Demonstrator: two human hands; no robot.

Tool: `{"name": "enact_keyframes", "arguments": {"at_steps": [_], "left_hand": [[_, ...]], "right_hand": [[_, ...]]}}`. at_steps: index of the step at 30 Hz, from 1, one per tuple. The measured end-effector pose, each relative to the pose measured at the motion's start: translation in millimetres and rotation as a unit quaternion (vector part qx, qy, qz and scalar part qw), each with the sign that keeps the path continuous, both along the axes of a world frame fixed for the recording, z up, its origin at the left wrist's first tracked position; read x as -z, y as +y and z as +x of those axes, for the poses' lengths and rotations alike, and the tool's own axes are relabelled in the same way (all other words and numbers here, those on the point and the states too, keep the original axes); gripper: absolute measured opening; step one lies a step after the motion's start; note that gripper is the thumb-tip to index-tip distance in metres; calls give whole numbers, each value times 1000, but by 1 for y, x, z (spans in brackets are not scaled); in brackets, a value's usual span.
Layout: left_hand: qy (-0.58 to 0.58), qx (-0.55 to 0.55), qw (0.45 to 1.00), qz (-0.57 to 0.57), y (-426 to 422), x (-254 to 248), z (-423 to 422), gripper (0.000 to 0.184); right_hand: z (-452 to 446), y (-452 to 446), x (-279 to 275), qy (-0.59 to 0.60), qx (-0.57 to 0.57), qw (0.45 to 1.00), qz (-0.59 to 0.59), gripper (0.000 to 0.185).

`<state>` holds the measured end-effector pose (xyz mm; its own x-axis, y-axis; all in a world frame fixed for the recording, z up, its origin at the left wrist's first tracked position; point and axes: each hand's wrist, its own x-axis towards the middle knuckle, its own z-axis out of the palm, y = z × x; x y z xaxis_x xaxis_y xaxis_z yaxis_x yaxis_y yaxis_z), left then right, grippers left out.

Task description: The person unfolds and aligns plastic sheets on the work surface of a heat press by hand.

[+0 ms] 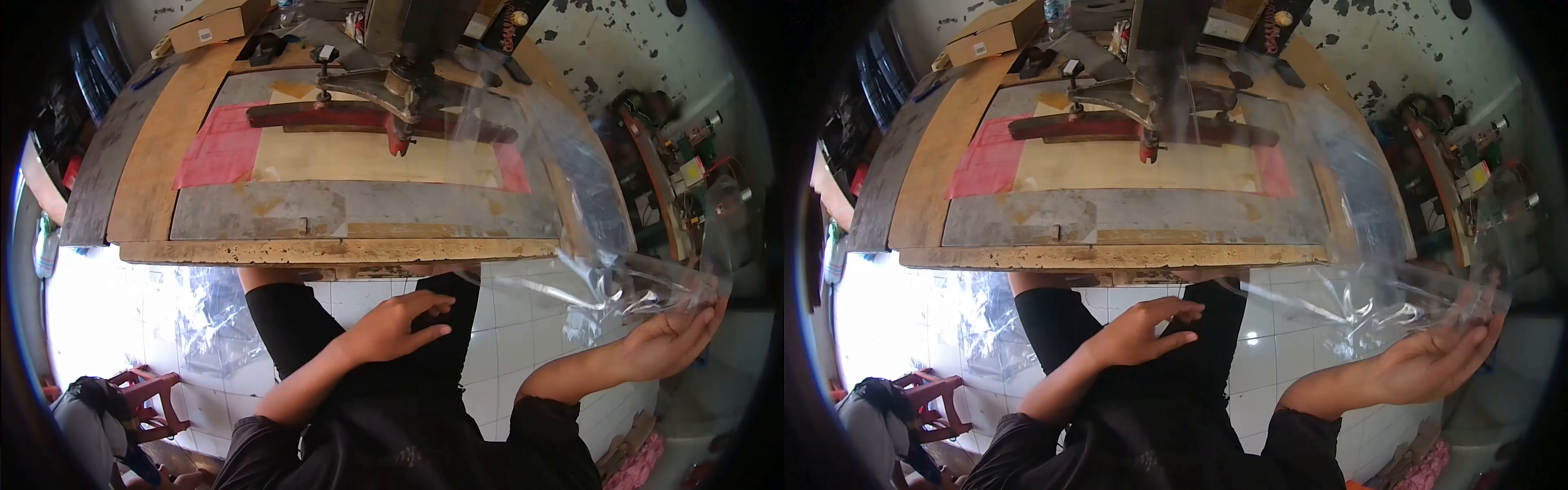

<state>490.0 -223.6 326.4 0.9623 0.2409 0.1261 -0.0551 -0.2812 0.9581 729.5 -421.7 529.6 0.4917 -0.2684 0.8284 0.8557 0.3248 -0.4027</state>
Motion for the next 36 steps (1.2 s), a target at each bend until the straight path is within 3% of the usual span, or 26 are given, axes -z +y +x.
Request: {"name": "enact_keyframes", "arguments": {"at_steps": [1,2,5,7,9,13,15,16,17,19,21,23,25,27,30,33,36], "left_hand": [[-42,-51,998,15,-6,-2,4,52],[-63,-61,996,33,-12,-1,8,69],[-117,-67,987,91,-32,3,27,81],[-84,26,992,93,-47,10,38,96],[-64,49,994,79,-63,3,48,106],[-112,-38,992,48,-72,-4,74,112],[-167,-96,981,22,-64,-10,84,111],[-215,-113,970,-6,-62,-13,88,98],[-215,-114,970,-6,-59,-16,88,98],[-233,-168,958,1,-54,-22,86,71],[-234,-189,944,-137,-50,-29,79,27],[-264,-168,949,-35,-23,-52,56,18],[-211,-32,965,-155,4,-79,35,16],[-207,36,935,-284,20,-85,20,15],[-251,42,883,-394,34,-97,6,22],[-222,1,864,-452,48,-98,-5,25],[-229,-26,879,-418,50,-90,-7,26]], "right_hand": [[-19,21,-2,-27,87,995,-41,51],[-27,29,-2,-27,85,995,-43,51],[-39,38,0,-65,33,995,-71,59],[-41,39,1,-68,-60,990,-105,64],[-41,40,0,-68,-72,988,-122,65],[-40,38,1,-98,17,976,-194,59],[-39,34,0,-109,46,969,-216,55],[-39,34,-1,-103,86,968,-212,53],[-37,32,0,-99,106,967,-210,53],[-30,21,1,-88,146,965,-202,53],[-20,12,-1,-82,167,963,-193,54],[-15,7,-5,-112,307,925,-195,50],[-1,-3,5,-117,278,938,-172,42],[9,-21,18,-97,346,891,-278,39],[8,-19,45,-53,284,902,-320,37],[10,-14,68,-46,230,898,-373,39],[-4,6,84,-81,209,881,-415,34]]}}
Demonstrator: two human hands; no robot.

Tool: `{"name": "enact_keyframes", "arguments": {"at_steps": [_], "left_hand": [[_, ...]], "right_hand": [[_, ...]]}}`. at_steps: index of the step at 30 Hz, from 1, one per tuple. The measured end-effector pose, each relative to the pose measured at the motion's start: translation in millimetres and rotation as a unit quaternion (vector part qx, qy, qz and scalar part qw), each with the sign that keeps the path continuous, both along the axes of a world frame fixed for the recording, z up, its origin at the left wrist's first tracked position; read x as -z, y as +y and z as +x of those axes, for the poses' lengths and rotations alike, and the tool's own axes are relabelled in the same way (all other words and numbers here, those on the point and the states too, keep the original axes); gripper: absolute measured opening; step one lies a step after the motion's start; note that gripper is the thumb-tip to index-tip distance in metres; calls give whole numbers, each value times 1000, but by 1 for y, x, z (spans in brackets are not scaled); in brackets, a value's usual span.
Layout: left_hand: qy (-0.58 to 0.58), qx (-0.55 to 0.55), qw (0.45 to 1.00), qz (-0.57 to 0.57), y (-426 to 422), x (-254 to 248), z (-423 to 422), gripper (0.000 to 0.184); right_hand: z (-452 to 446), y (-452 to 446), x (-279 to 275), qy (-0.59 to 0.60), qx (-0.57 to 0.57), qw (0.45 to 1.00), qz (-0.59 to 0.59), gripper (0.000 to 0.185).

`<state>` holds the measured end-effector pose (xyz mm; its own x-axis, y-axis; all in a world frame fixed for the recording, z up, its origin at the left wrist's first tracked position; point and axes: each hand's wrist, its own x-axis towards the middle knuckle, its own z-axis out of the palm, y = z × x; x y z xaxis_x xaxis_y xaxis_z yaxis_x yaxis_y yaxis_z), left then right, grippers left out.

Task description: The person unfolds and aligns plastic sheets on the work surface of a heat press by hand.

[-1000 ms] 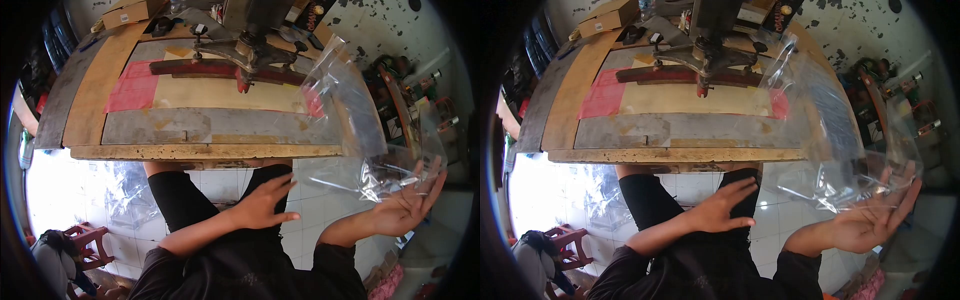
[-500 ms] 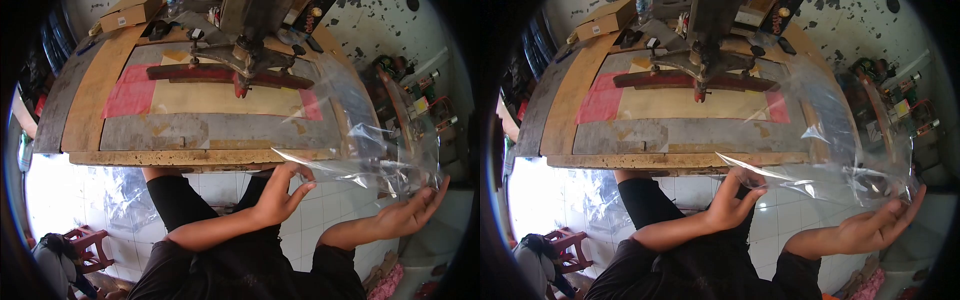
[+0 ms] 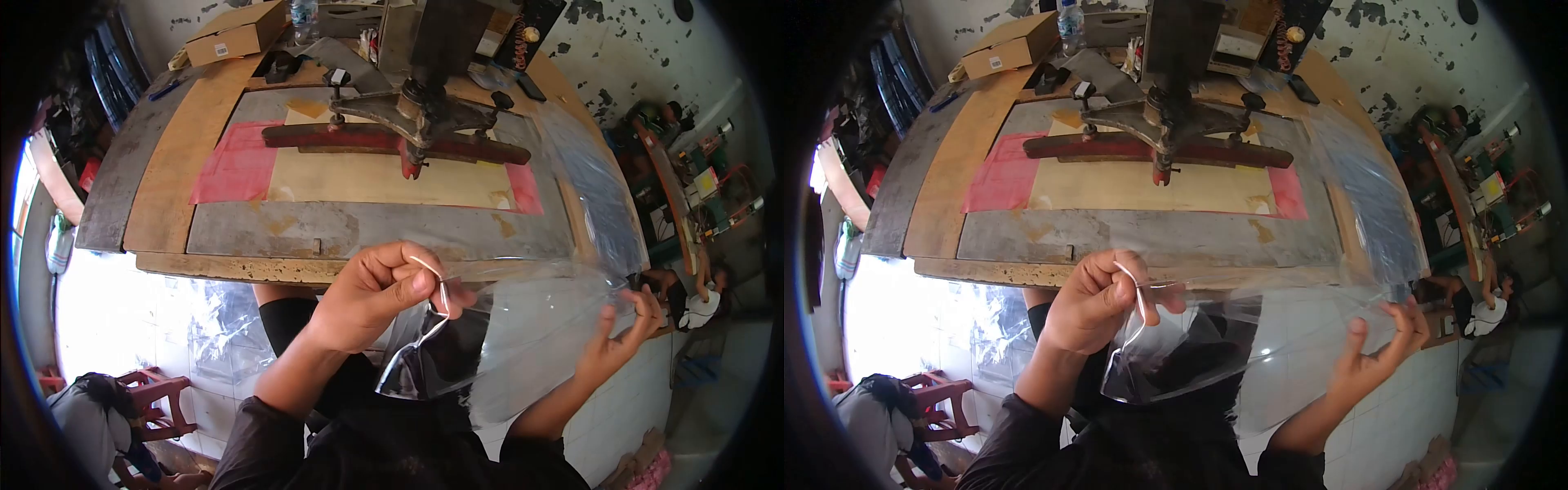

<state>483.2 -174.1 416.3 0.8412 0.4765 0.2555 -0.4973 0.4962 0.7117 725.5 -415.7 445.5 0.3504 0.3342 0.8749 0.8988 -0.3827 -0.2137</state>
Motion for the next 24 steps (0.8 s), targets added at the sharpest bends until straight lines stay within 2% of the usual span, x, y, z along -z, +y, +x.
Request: {"name": "enact_keyframes", "arguments": {"at_steps": [3,5,6,7,8,10,11,13,14,16,17,18,19,20,22,24], "left_hand": [[13,-23,999,33,5,1,-3,31],[-2,-28,995,93,21,7,-4,22],[14,-60,987,148,27,1,-2,32],[14,-59,987,149,35,0,-2,32],[8,-57,987,153,43,0,-2,37],[7,-45,989,142,53,1,-3,49],[6,-45,989,144,51,-1,-1,49],[-57,-9,997,49,40,-3,0,51],[-74,6,996,43,39,-1,-5,47],[-79,24,996,22,31,-1,-10,43],[-83,41,996,0,26,-1,-13,40],[-91,40,995,17,22,-1,-15,31],[-90,38,995,15,18,-4,-18,31],[-54,46,997,43,14,-9,-20,27],[-24,70,994,77,9,-11,-17,18],[-4,74,995,68,0,-14,-11,14]], "right_hand": [[12,13,16,48,-41,997,34,28],[26,13,17,25,-50,998,33,29],[39,6,24,137,-133,981,45,29],[48,1,29,246,-212,944,57,30],[49,1,28,245,-211,944,59,30],[51,5,23,351,-336,869,94,34],[49,7,21,350,-337,869,96,34],[40,13,16,373,-334,858,110,31],[33,13,10,373,-335,858,111,31],[19,11,0,453,-221,863,6,27],[19,14,5,453,-223,863,4,27],[20,17,13,352,-185,916,-53,28],[19,20,18,245,-143,953,-110,29],[9,25,14,210,-141,962,-101,39],[-10,33,18,126,-236,963,-37,57],[-41,35,25,121,-333,932,-77,78]]}}
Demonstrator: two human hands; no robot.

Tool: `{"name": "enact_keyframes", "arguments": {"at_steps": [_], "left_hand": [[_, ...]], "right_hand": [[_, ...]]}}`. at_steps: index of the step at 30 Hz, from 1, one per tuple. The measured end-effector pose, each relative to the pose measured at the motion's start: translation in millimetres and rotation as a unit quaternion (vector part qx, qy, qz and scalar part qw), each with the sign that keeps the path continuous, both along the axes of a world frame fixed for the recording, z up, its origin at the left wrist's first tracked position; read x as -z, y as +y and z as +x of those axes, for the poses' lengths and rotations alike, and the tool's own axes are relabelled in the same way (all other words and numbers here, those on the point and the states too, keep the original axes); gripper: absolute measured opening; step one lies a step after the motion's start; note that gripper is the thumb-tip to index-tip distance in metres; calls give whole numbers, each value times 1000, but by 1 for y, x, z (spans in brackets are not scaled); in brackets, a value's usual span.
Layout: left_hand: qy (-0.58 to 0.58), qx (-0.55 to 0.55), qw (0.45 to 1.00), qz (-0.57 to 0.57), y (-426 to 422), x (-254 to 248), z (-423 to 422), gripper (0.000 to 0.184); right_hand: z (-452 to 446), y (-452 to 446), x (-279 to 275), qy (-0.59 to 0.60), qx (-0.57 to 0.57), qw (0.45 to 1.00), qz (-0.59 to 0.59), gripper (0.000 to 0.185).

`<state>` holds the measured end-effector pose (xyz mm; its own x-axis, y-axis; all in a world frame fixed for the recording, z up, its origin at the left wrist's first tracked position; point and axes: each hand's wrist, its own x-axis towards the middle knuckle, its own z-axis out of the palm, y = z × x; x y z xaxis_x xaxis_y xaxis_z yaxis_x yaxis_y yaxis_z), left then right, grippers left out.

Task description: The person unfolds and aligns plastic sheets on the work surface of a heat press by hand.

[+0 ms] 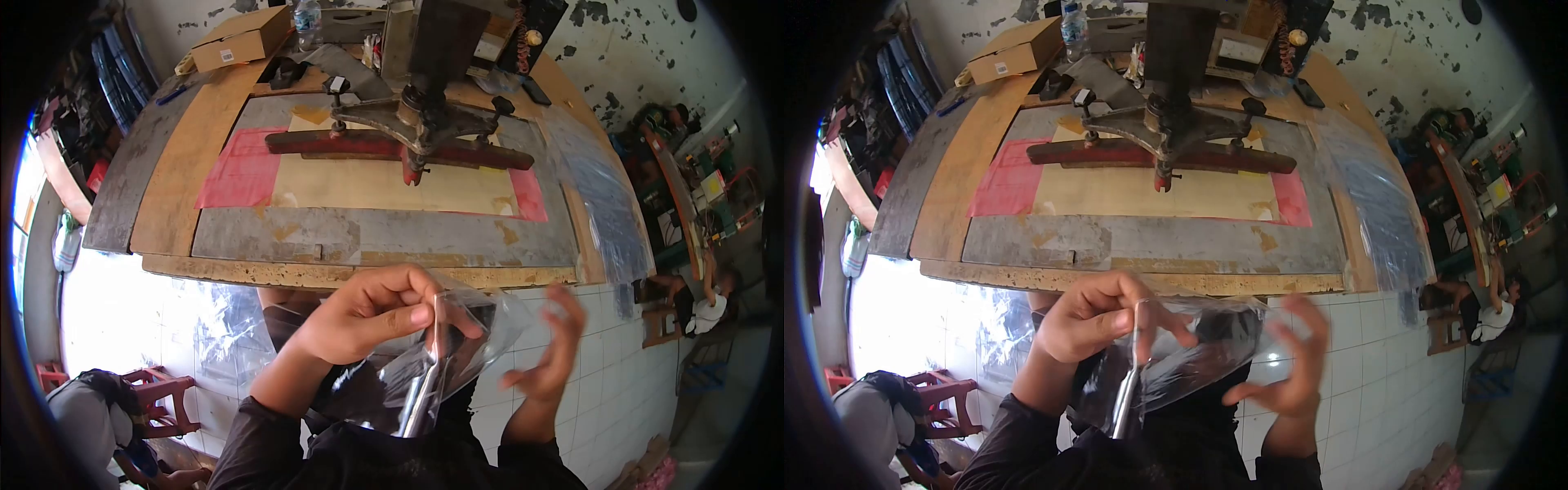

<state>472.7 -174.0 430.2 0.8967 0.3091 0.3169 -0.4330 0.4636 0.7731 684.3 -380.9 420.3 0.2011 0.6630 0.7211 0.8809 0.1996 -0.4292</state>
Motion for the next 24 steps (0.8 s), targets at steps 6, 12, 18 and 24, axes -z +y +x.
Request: {"name": "enact_keyframes", "arguments": {"at_steps": [6,12,18,24], "left_hand": [[101,-38,994,31,-5,1,-8,12],[110,-242,886,379,-3,2,-8,5],[100,-502,654,557,-23,-7,6,16],[32,-392,743,541,-19,11,13,21]], "right_hand": [[-23,32,20,-56,-107,990,76,40],[-1,12,-13,169,-102,974,-108,25],[24,9,-13,244,-159,947,-132,27],[3,20,-31,248,-219,943,-42,64]]}}
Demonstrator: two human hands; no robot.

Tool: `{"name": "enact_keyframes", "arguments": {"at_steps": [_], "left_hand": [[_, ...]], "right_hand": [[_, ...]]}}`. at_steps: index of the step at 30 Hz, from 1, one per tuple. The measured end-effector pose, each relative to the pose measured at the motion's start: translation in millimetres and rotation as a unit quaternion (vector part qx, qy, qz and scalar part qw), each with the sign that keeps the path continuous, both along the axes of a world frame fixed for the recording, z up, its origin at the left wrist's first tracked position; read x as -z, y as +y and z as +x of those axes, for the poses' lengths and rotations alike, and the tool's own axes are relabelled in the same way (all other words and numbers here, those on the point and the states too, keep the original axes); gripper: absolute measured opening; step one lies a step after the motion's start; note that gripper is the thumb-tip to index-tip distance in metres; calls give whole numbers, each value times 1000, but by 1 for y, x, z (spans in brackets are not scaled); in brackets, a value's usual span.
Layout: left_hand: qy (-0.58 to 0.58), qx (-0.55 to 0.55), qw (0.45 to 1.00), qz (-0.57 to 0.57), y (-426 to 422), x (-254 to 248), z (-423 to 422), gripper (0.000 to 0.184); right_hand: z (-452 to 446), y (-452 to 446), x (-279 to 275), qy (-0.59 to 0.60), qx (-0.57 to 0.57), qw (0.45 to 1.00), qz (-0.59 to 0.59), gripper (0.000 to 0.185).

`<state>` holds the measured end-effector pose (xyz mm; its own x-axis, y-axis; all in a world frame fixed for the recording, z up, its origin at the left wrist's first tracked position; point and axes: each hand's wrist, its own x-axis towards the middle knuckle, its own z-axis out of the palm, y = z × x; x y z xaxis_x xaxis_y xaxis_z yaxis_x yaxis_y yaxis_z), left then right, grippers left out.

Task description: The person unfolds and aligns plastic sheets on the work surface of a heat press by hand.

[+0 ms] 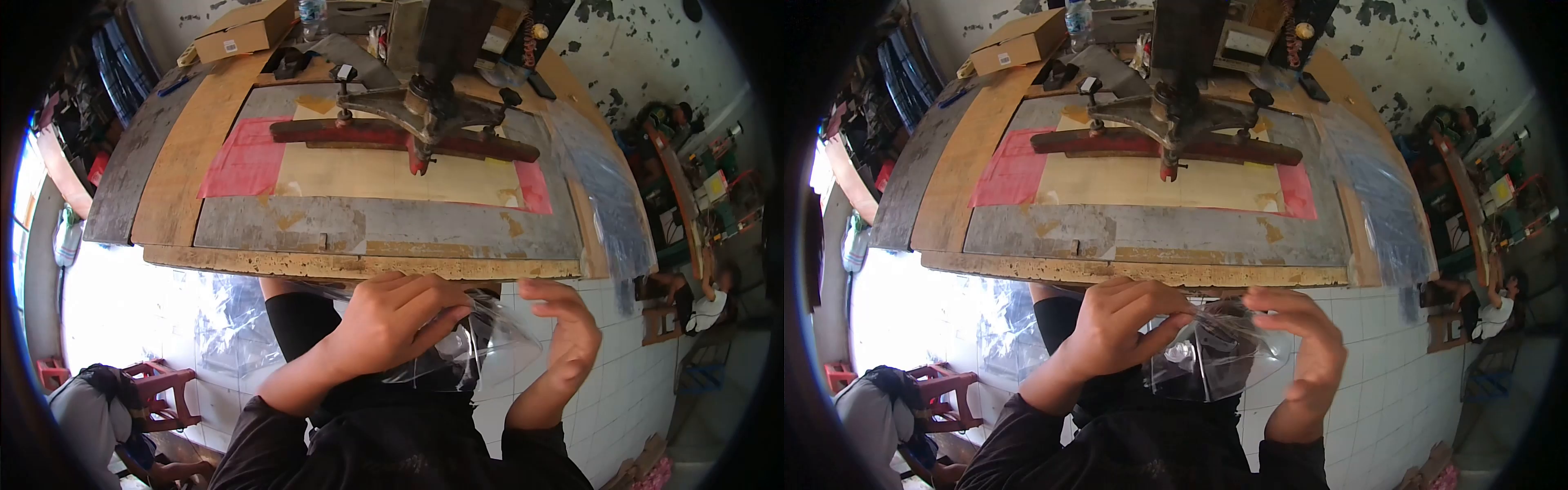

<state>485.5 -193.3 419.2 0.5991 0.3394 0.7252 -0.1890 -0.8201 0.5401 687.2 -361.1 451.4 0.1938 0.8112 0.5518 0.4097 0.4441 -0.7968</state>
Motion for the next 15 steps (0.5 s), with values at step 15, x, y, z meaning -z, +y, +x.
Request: {"name": "enact_keyframes", "arguments": {"at_steps": [15], "left_hand": [[88,40,995,-17,2,-3,-3,20]], "right_hand": [[-33,28,7,-66,99,976,-181,18]]}}
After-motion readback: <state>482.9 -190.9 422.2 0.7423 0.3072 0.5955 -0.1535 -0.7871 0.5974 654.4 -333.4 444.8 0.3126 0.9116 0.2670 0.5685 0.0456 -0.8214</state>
